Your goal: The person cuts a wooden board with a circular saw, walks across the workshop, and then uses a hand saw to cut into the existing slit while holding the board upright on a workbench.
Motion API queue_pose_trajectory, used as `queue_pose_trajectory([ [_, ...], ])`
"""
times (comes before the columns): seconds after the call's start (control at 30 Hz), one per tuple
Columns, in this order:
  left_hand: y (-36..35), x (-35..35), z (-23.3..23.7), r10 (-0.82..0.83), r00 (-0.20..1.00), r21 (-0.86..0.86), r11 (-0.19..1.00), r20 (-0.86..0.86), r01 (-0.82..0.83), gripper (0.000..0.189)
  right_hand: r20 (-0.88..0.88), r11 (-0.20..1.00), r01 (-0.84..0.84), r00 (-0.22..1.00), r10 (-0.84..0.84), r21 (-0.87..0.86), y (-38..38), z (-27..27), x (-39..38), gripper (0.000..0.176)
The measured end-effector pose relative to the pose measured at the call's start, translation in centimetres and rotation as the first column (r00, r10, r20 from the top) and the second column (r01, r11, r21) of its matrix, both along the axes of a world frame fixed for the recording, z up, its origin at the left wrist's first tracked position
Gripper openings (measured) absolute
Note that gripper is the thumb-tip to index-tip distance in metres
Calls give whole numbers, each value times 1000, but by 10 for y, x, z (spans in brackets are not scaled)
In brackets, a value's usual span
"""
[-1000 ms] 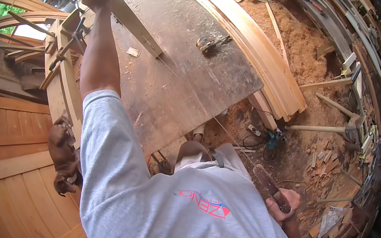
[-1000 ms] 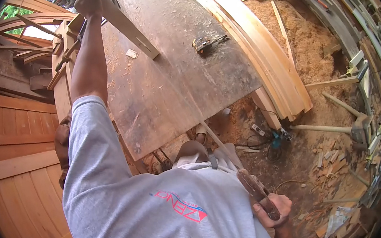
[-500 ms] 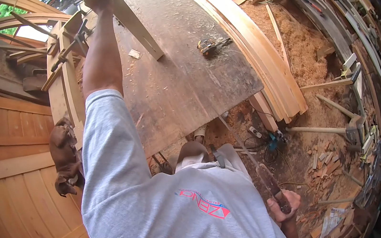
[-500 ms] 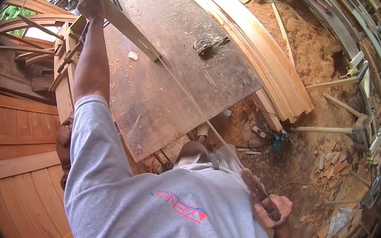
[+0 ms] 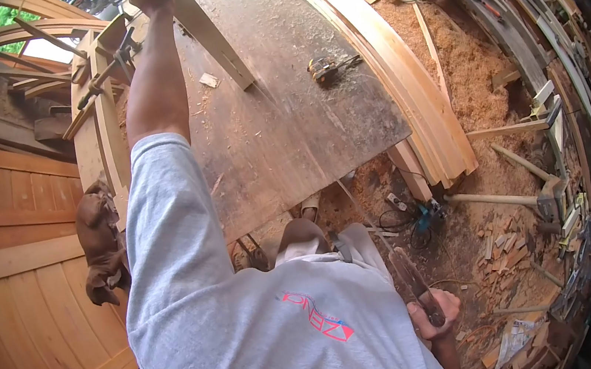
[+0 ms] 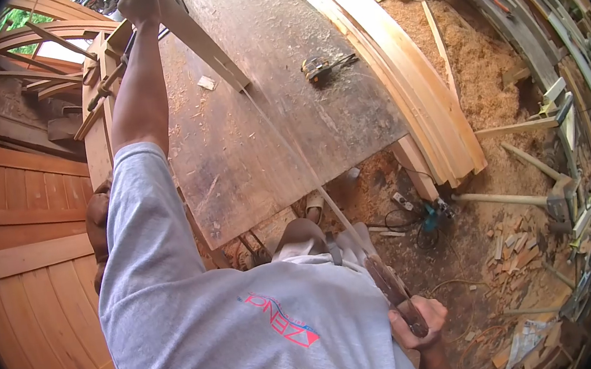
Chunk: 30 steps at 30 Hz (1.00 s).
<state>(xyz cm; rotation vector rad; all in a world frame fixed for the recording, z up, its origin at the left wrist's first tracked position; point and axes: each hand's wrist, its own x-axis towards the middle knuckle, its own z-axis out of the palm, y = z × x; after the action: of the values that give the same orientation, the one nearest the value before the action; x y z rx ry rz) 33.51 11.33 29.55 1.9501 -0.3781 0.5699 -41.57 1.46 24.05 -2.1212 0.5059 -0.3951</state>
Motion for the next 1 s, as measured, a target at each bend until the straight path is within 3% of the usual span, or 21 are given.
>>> queue_pose_trajectory([
  [0.03, 1, 3, -4, 1, 1000, 3, 1000, -2, -1, 35, 32, 1000, -2, 999, 2, -1, 1, -7, 3, 22],
  [0.1, 4, 11, -12, 184, 906, 258, 920, 382, -296, 30, 64, 1000, -7, 998, 6, 3, 2, -16, 15, 21],
  [0.23, 4, 15, -9, 149, 867, 468, 792, 475, -392, 22, 126, 998, -47, 991, 43, 29, 10, -31, 62, 18],
  [0.27, -3, -15, 3, 125, 959, 186, 967, 253, -175, 20, 154, 998, -58, 987, 54, 24, 13, -40, 77, 18],
  [0.3, -8, -39, 12, 8, 999, -169, 986, 46, 0, 24, 159, 998, -55, 986, 49, 31, 15, -53, 93, 17],
  [0.33, -9, -48, 14, 6, 999, -169, 986, 44, 1, 24, 165, 998, -50, 985, 43, 38, 18, -69, 112, 17],
  [0.4, -13, -59, 17, -12, 974, -143, 989, 225, 46, 31, 237, 998, -21, 971, 7, 60, 26, -100, 167, 17],
  [0.47, -15, -69, 21, -10, 972, -150, 988, 234, 46, 33, 199, 995, -64, 979, 47, 81, 31, -133, 205, 17],
  [0.57, -12, -77, 23, -11, 980, -181, 982, 200, 48, 36, 214, 992, -54, 976, 28, 118, 44, -138, 208, 14],
  [0.67, -14, -90, 32, -27, 980, -247, 966, 196, 76, 39, 136, 995, -69, 989, 59, 74, 36, -119, 146, 11],
  [0.73, -11, -91, 39, 47, 997, -140, 989, 54, -39, 41, 126, 996, -89, 988, 86, 16, 36, -98, 100, 9],
  [0.77, -11, -83, 33, 124, 969, -115, 988, 215, -101, 42, 104, 996, -91, 991, 90, 6, 33, -87, 90, 8],
  [0.8, -9, -81, 30, 122, 970, -111, 989, 211, -101, 42, 99, 996, -90, 991, 89, 9, 32, -83, 101, 8],
  [0.87, -9, -76, 29, -58, 997, -63, 996, 50, 61, 31, 149, 998, -31, 989, 24, 47, 34, -81, 151, 13],
  [0.9, -8, -70, 22, -27, 939, 233, 971, 342, -57, 19, 115, 992, -43, 993, 29, 117, 32, -91, 179, 13],
  [0.93, -9, -65, 20, -29, 937, 226, 973, 348, -54, 19, 90, 982, -53, 995, 37, 182, 30, -107, 207, 13],
  [1.0, -11, -62, 15, 26, 849, 299, 930, 528, -214, 14, 130, 965, -59, 991, 27, 256, 39, -131, 235, 13],
])
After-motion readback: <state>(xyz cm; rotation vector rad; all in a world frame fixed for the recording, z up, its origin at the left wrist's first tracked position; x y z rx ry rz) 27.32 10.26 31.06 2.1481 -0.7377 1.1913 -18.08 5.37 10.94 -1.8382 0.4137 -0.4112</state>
